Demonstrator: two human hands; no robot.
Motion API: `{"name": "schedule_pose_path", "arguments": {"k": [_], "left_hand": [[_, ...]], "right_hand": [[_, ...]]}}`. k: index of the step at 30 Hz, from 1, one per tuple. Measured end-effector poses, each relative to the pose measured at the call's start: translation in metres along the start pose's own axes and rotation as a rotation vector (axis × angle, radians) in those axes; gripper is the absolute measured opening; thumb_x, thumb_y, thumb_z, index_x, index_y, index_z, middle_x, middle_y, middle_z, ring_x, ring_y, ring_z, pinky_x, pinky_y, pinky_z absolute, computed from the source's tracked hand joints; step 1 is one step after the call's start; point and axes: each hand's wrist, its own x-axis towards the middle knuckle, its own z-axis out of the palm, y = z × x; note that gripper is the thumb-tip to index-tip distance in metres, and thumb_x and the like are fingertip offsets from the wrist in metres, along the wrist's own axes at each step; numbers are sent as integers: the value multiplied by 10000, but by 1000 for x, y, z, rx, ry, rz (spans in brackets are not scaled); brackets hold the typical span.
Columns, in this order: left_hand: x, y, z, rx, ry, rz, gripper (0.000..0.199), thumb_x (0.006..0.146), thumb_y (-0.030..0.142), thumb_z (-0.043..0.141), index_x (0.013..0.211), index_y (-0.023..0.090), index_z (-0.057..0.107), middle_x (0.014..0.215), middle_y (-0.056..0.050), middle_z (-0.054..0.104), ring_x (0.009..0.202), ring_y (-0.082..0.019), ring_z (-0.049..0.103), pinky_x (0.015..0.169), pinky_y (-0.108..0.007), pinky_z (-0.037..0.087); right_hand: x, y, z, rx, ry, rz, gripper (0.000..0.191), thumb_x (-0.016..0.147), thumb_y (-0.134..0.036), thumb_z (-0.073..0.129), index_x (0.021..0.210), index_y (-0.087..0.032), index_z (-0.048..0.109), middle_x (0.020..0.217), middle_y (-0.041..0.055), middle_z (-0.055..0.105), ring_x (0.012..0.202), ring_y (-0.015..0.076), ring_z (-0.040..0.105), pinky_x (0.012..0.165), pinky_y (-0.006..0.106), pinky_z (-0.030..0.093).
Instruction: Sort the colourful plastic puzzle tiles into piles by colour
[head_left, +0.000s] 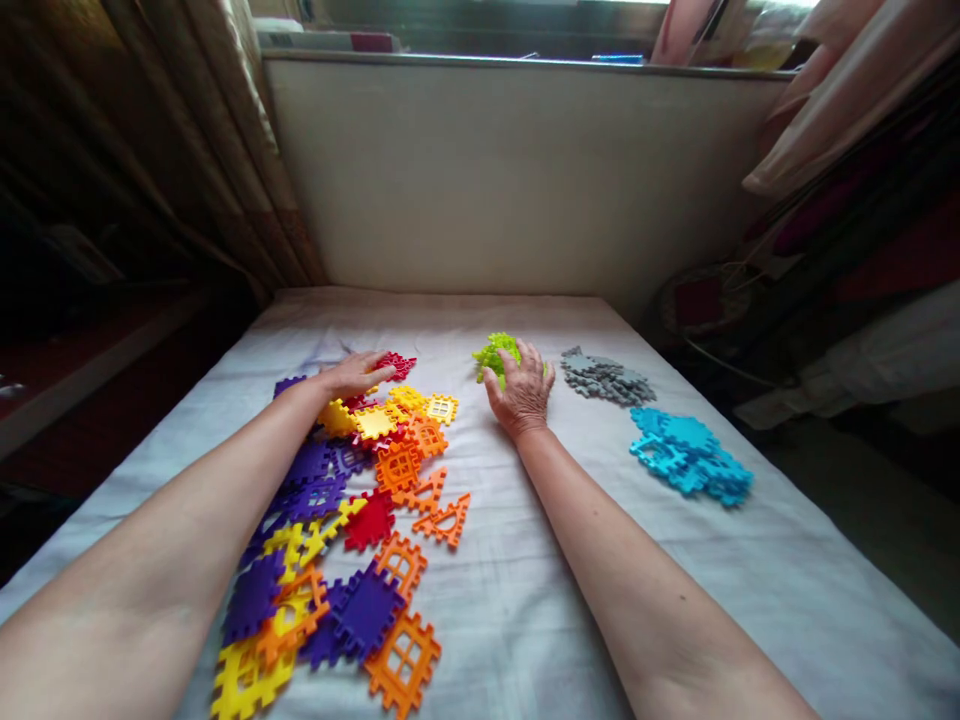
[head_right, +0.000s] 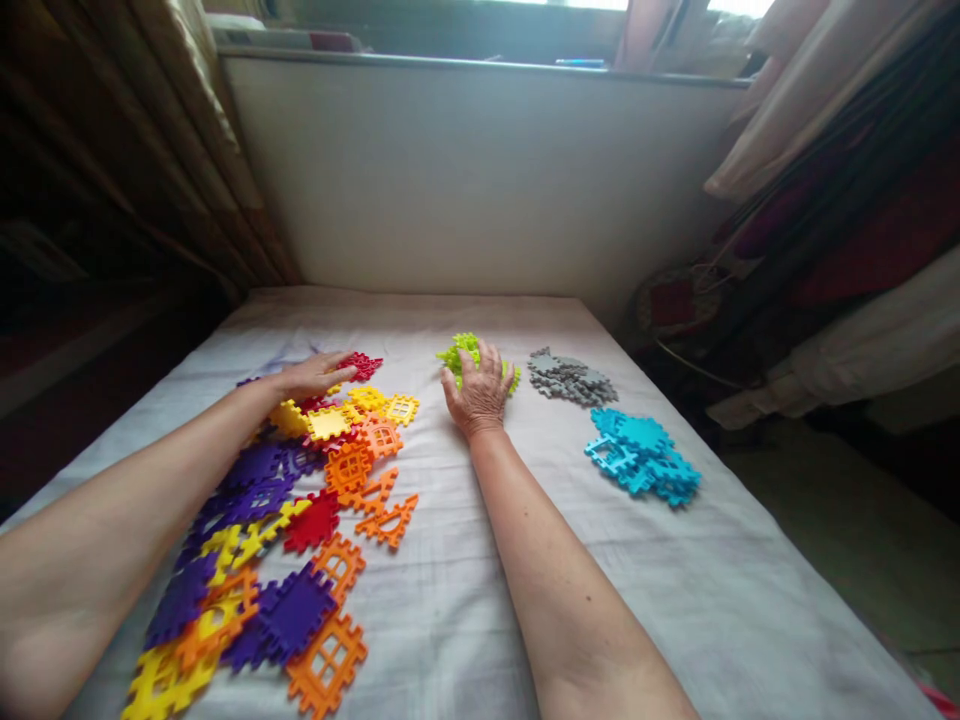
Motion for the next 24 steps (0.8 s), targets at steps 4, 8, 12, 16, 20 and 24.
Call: {"name": "schedule_pose_path", "arguments": {"k": [4, 8, 12, 16, 20, 24], "left_hand": [[-15, 14, -6, -12, -144, 53, 901, 817, 788, 343, 1527, 234, 356, 1630, -120, 259, 1501, -333, 215, 1197, -447, 185], [-52, 24, -10, -57, -219, 174, 791, 853, 739, 347, 1501, 290, 402, 1634, -72, 265, 1507, -259, 222, 1212, -387, 148], [-88, 36, -7, -120, -194, 246, 728, 874, 720, 352, 1462, 305, 468, 1610, -45, 329, 1486, -246, 282, 1209, -378, 192], [-118, 41, -3, -149, -135, 284, 651, 875, 686, 394, 1372, 305, 571, 1541, -19, 452, 1461, -236, 333, 1208, -383, 217], [-149, 32, -3, -273, -118, 320, 627, 881, 646, 391, 1341, 273, 597, 1444, -8, 566, 1350, -199, 490, 1148, -298, 334], [-163, 2, -6, -185, 74, 67, 635, 894, 608, 362, 1377, 246, 560, 1466, -5, 545, 1368, -201, 471, 1145, -287, 339]], "right_hand": [[-13, -9, -15, 33, -16, -158, 436, 973, -380, 394, 1324, -225, 602, 1513, 108, 446, 1445, 274, 267, 1173, 490, 129], [-33, -34, -23, 126, -174, -430, 448, 974, -402, 431, 1353, -224, 591, 1492, 89, 497, 1411, 236, 349, 1189, 409, 170], [-44, -67, -24, 242, -356, -291, 492, 1015, -414, 331, 1434, -227, 509, 1438, 86, 563, 1326, 211, 477, 1136, 397, 300], [-59, -92, -34, 318, -500, -236, 425, 1022, -438, 324, 1352, -339, 573, 1393, 20, 609, 1305, 199, 514, 1136, 510, 287], [-82, -92, -48, 360, -508, -308, 346, 991, -466, 434, 1207, -353, 680, 1338, 3, 651, 1276, 180, 548, 1136, 476, 302], [-75, -85, -54, 304, -436, -301, 342, 985, -462, 456, 1133, -321, 730, 1308, 13, 668, 1236, 153, 582, 1072, 336, 398]]}}
